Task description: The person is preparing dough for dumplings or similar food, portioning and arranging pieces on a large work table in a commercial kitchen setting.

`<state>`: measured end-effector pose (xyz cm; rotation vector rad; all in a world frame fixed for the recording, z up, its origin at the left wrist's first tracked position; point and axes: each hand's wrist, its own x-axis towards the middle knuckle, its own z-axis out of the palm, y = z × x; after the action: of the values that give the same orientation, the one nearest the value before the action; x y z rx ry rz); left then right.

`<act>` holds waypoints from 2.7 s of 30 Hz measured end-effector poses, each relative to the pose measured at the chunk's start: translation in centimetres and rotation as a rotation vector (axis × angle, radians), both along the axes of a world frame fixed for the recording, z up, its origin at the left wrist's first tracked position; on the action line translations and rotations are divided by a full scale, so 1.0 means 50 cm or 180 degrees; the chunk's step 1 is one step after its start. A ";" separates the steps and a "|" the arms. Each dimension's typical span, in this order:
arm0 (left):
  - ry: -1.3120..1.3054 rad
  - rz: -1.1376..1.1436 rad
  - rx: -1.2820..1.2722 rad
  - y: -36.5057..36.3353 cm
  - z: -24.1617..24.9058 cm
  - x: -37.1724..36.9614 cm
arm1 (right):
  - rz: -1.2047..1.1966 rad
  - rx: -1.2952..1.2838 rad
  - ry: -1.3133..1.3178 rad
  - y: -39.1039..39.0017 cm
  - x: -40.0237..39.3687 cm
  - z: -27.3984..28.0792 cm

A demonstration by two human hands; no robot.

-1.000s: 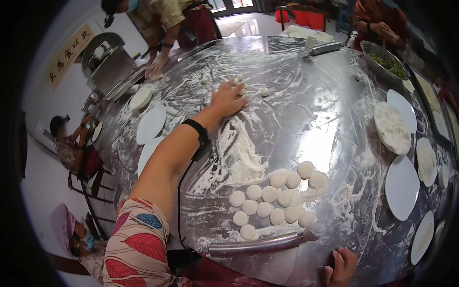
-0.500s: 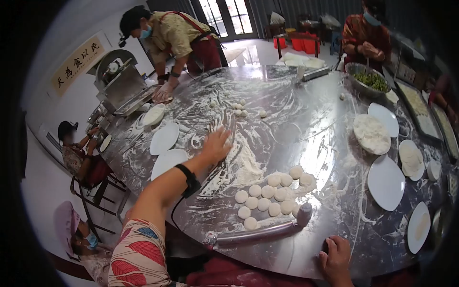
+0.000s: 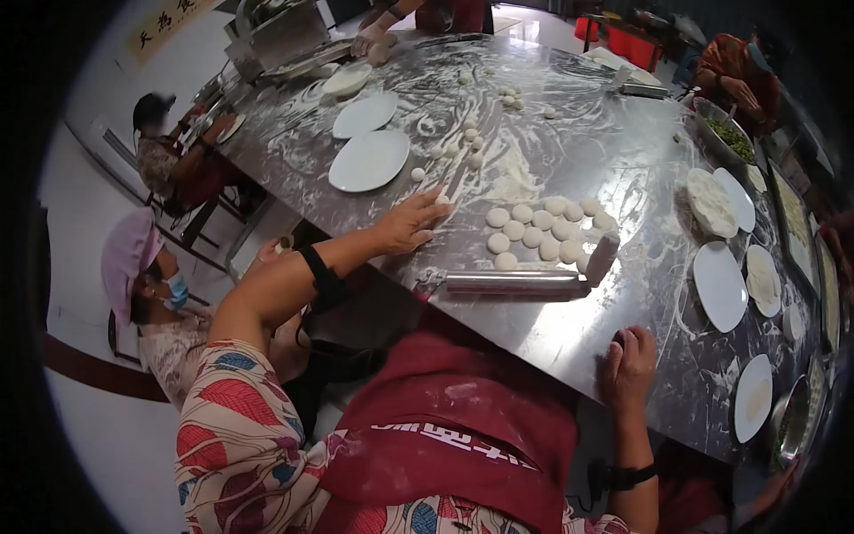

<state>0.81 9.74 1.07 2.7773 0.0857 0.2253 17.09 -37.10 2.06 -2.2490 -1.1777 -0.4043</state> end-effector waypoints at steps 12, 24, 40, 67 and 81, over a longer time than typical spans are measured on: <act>-0.0884 0.1260 -0.0492 0.019 -0.012 0.012 | -0.0122 0.0022 -0.0039 0.000 0.009 -0.017; -0.0160 0.1044 -0.0055 -0.010 0.045 -0.068 | -0.0123 0.0023 0.0095 0.002 0.006 -0.013; 0.0527 0.1660 0.0768 -0.067 0.009 0.018 | -0.0155 -0.0033 0.0112 -0.004 0.014 -0.019; -0.0866 0.0997 0.0001 -0.019 -0.028 -0.083 | -0.0095 -0.0128 -0.0039 0.001 0.006 -0.005; -0.0456 0.0949 0.0498 -0.050 0.052 -0.033 | -0.0086 -0.0125 -0.0044 -0.005 0.015 -0.015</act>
<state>-0.84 7.23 3.66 2.8827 0.4659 0.5256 17.86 -37.35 1.33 -2.3013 -1.1729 -0.4112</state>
